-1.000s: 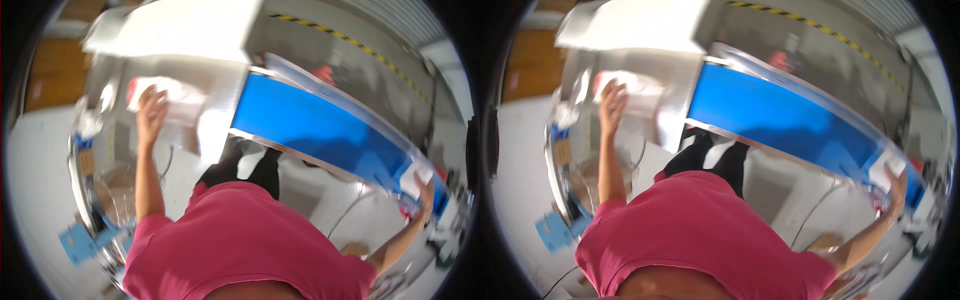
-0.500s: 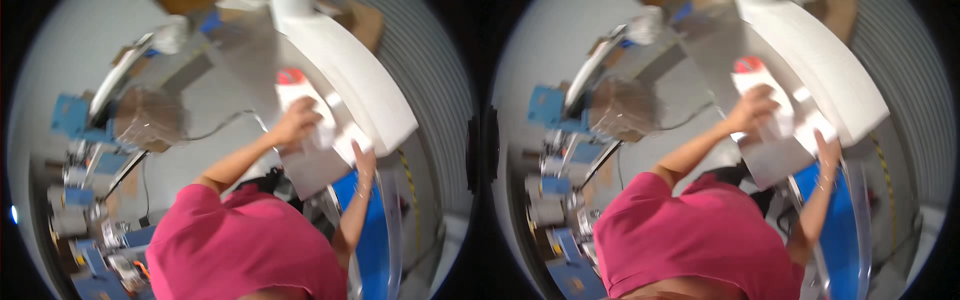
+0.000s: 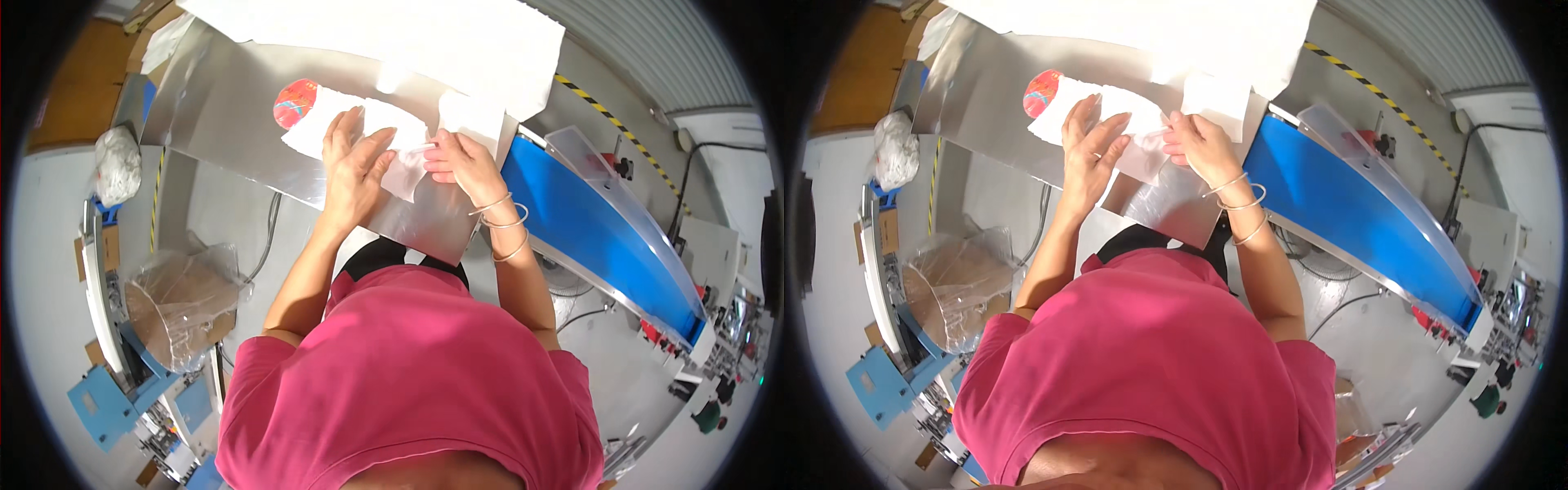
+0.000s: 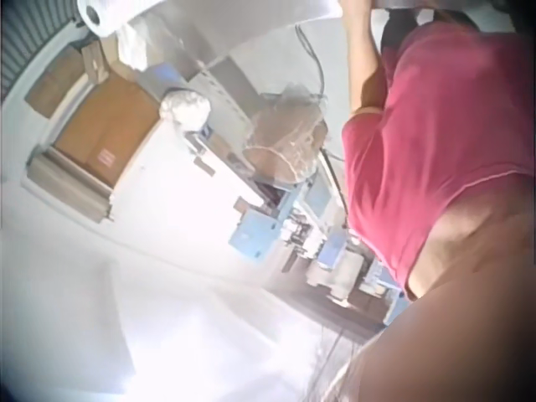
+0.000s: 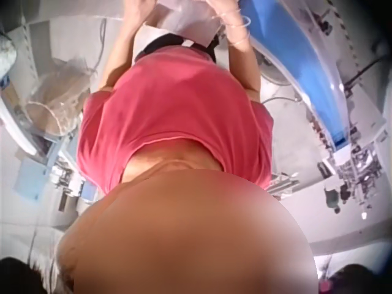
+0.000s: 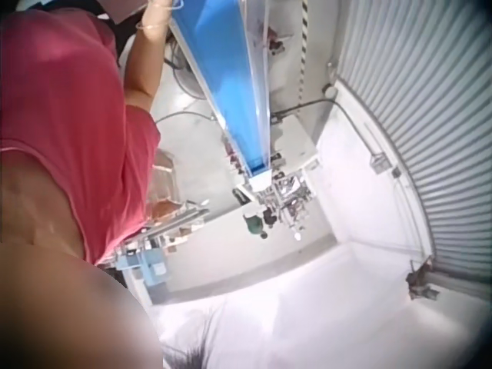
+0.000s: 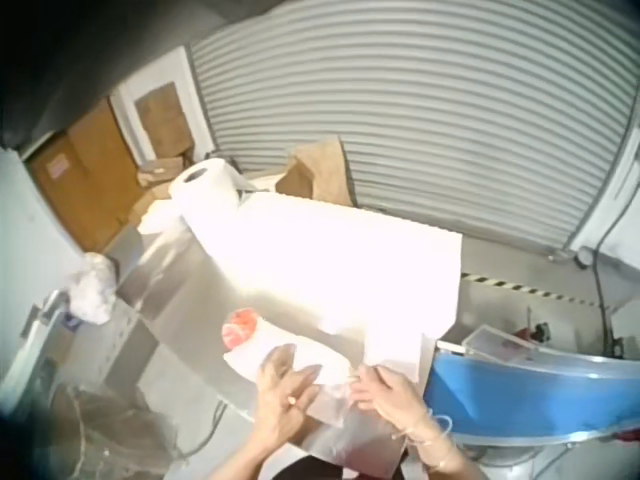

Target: Manually placing stacks of white paper napkins onto a moving industrial conveyor belt.

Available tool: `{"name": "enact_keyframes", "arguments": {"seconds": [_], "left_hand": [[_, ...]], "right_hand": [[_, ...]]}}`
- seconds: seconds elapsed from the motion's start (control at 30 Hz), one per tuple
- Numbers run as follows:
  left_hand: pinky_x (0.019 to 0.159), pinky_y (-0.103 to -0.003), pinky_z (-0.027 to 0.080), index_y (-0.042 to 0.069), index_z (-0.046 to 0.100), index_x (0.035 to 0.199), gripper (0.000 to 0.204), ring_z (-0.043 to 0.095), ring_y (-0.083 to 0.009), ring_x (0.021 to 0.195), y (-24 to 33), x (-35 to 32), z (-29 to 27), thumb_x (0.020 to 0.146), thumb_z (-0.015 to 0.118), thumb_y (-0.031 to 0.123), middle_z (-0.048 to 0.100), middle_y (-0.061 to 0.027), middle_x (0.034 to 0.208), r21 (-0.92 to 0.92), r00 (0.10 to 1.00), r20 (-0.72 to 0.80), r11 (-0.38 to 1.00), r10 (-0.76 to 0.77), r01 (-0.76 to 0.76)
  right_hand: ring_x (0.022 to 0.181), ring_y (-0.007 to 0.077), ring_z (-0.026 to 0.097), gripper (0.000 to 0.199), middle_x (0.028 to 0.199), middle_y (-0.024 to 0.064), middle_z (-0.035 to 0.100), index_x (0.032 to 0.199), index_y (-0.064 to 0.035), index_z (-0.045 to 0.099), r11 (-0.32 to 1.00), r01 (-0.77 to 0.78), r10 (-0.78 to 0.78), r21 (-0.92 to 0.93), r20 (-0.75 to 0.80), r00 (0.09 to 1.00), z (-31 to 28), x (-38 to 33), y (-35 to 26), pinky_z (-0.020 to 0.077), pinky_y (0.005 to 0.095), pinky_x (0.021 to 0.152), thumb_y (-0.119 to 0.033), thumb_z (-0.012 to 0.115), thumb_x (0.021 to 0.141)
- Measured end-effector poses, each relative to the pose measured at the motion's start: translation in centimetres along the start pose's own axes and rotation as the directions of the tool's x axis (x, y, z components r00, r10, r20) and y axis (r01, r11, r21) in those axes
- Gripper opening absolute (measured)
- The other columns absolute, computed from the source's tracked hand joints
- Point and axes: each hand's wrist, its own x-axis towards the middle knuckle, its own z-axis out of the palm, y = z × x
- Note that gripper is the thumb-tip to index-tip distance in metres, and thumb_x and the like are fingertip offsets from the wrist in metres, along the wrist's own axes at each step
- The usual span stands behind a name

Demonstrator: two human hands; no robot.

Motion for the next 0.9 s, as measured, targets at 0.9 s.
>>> {"name": "enact_keyframes", "arguments": {"seconds": [0.9], "left_hand": [[0.104,-0.047,0.030,0.013,0.067,0.107,0.030,0.029,-0.0390,0.129,-0.2,0.1,-0.7,0.077,0.069,0.008,0.037,-0.0189,0.137,0.041,0.998,0.037,0.998,0.042,-0.043]], "right_hand": [[0.087,0.0186,0.066,0.032,0.102,0.0108,0.066,0.102,-0.0030,0.062,0.362,0.078,-0.767,-0.929,-0.250,0.592,-2.4,-0.9,-0.1,0.0518,0.0288,0.071,-0.019,0.073,0.076]]}}
